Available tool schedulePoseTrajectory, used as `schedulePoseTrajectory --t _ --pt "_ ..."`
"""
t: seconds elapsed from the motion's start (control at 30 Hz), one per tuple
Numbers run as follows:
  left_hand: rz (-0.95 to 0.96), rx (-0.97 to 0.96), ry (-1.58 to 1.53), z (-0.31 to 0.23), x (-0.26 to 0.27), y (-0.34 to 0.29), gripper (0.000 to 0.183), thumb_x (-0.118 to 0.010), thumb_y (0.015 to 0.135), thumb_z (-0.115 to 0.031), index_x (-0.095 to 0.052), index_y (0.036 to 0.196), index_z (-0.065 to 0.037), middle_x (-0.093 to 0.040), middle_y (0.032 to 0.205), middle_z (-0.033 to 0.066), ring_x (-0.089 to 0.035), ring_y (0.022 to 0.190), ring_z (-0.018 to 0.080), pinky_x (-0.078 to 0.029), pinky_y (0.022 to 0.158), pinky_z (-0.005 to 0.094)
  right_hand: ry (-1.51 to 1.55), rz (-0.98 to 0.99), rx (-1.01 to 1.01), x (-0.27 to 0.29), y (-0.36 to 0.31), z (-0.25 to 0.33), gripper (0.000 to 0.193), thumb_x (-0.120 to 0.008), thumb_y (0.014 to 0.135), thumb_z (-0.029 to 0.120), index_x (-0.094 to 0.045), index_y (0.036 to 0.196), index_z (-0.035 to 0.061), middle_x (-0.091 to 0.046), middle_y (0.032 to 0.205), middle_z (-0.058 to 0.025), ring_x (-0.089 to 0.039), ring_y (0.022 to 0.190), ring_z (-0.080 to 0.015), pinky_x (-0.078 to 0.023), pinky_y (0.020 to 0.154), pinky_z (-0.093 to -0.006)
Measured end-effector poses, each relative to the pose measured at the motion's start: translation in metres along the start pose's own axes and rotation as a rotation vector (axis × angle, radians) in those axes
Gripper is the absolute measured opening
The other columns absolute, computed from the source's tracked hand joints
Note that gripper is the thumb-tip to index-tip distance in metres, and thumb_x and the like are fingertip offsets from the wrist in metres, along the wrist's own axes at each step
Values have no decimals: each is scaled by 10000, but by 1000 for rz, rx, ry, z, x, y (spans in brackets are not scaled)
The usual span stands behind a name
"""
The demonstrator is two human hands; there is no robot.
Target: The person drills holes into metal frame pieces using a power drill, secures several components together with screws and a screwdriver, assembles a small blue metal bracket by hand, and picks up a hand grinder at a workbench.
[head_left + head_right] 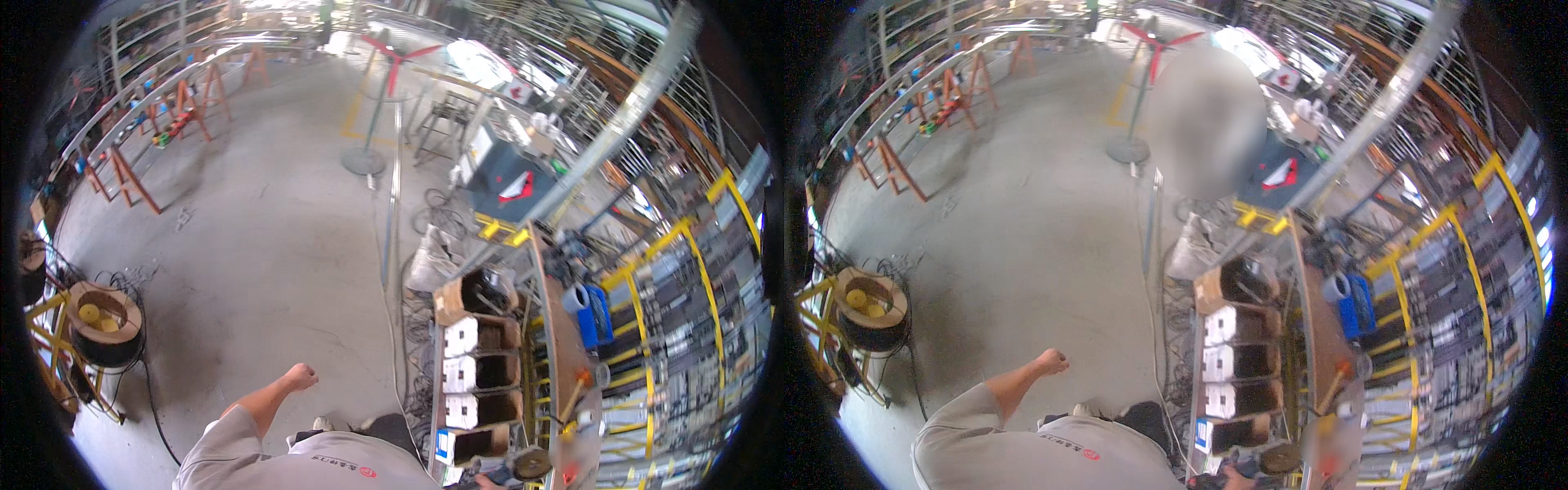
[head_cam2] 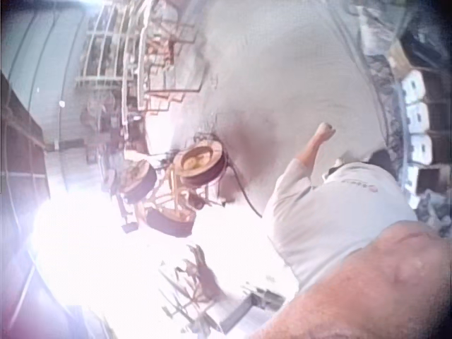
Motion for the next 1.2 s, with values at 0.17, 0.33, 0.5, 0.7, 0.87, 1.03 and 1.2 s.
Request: schedulePoseTrajectory --t 0.17,0.33,0.5,0.7,0.87,1.03,1.2 --pt "-152 -11 63 56 89 75 384 -600 819 -337 -733 916 11 -701 922 251 -671 911 421 -547 848 477 -199 230 -167 -181 34 5 487 -786 642 5 -657 1108 -46 -690 971 -106 -650 843 -246 -526 784 -377" --pt "-274 308 12 173 163 34 373 -575 806 -316 -725 878 18 -697 860 247 -665 839 432 -549 800 483 -366 699 -198 -414 127 84 311 -772 631 -17 -694 932 -31 -689 796 -98 -649 637 -220 -548 616 -385" --pt "-411 889 -469 234 221 -14 255 -607 796 -185 -672 658 20 -647 590 167 -649 520 274 -508 485 418 -292 1122 -79 -672 195 198 258 -802 675 11 -674 898 28 -664 730 -55 -628 592 -188 -533 561 -364" --pt "-620 932 -960 223 268 83 128 -648 806 -38 -645 692 19 -631 615 127 -594 489 236 -449 425 385 -330 1357 71 -951 172 394 307 -793 674 1 -610 920 9 -611 739 -47 -609 640 -171 -502 581 -355" --pt "-376 686 -554 196 366 268 280 -738 781 -210 -724 778 69 -701 720 183 -671 608 264 -526 558 421 -736 1401 57 -1137 204 432 116 -744 662 30 -645 702 -15 -649 652 -115 -624 560 -204 -492 516 -363" --pt "-199 680 -524 252 532 425 325 -688 770 -288 -741 817 30 -708 753 223 -707 688 317 -563 704 426 -928 1201 -244 -1257 264 391 216 -822 696 160 -704 800 11 -674 721 -96 -657 616 -221 -538 568 -385" --pt "-359 546 -455 263 814 596 308 -640 759 -285 -731 761 10 -702 726 210 -700 668 334 -567 666 436 -1477 1094 -232 -1299 381 350 342 -822 720 344 -703 848 50 -670 904 -85 -581 776 -231 -496 702 -433"
Point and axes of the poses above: each hand's wrist, its own y-axis towards the middle knuckle, its own x-axis out of the back of the hand, z = x × y, the point moved 3 cm from there along y, towards the middle knuckle
